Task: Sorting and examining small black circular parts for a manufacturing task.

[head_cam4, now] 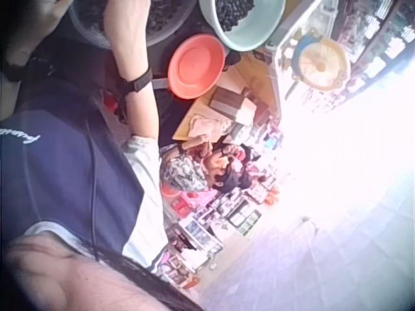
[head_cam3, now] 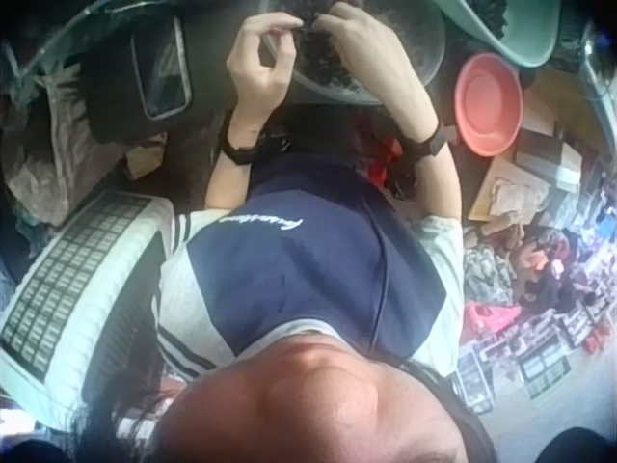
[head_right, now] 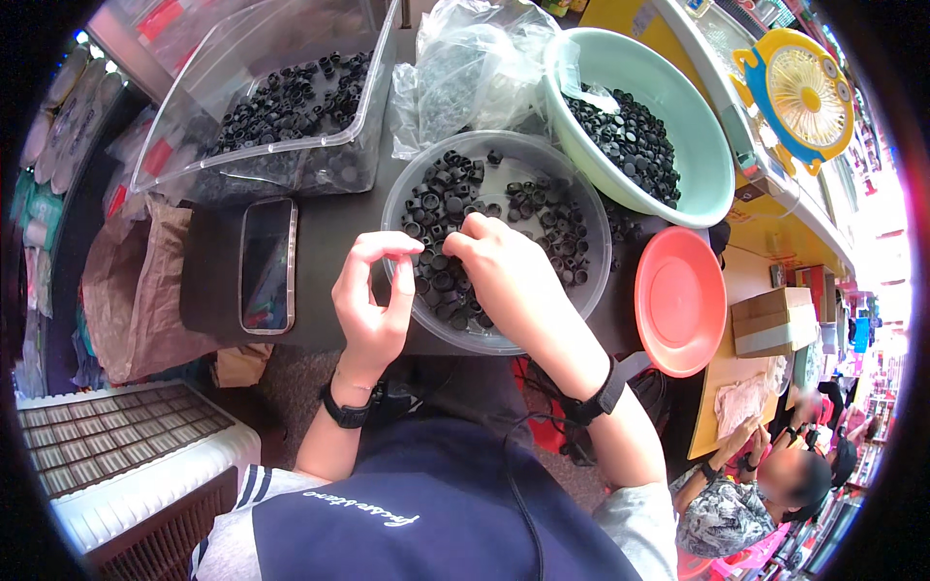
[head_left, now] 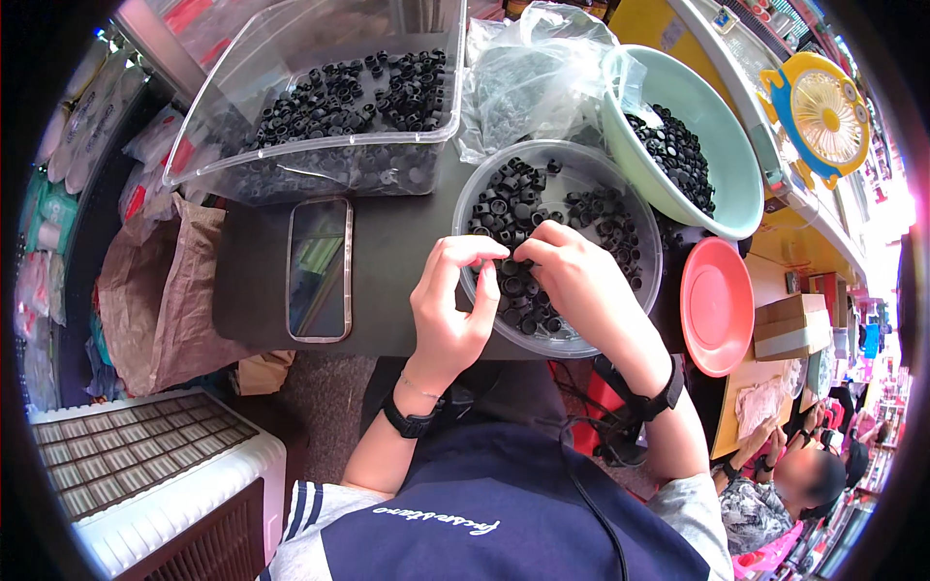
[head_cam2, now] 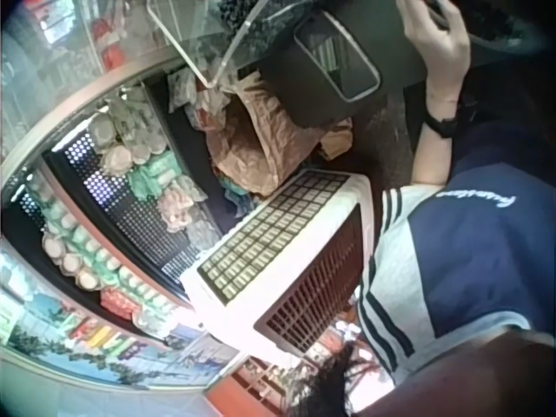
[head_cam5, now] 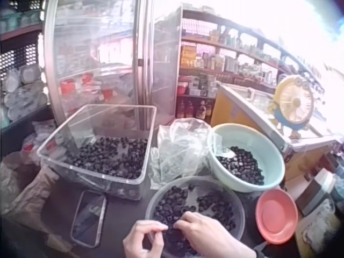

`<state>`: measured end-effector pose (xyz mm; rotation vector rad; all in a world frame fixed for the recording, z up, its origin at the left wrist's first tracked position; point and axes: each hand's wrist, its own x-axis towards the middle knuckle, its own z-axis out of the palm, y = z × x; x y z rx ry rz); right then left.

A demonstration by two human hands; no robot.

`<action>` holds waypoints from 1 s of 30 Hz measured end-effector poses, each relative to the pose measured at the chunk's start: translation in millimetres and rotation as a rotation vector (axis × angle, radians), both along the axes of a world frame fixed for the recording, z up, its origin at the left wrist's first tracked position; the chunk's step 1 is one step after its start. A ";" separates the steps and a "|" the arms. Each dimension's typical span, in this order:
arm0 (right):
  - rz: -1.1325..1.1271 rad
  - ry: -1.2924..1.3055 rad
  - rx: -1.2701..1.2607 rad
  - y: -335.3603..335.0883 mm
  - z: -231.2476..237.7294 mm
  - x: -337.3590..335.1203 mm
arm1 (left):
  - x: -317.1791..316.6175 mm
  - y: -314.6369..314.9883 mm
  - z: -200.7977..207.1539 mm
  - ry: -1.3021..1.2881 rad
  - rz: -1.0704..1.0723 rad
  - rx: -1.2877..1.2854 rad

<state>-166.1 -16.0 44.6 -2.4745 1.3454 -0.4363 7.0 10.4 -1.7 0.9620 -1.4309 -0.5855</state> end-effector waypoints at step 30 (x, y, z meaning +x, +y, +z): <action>-0.406 -0.105 0.124 61.9 16.4 -32.6 | -7.6 8.3 2.6 -0.156 -0.145 -0.098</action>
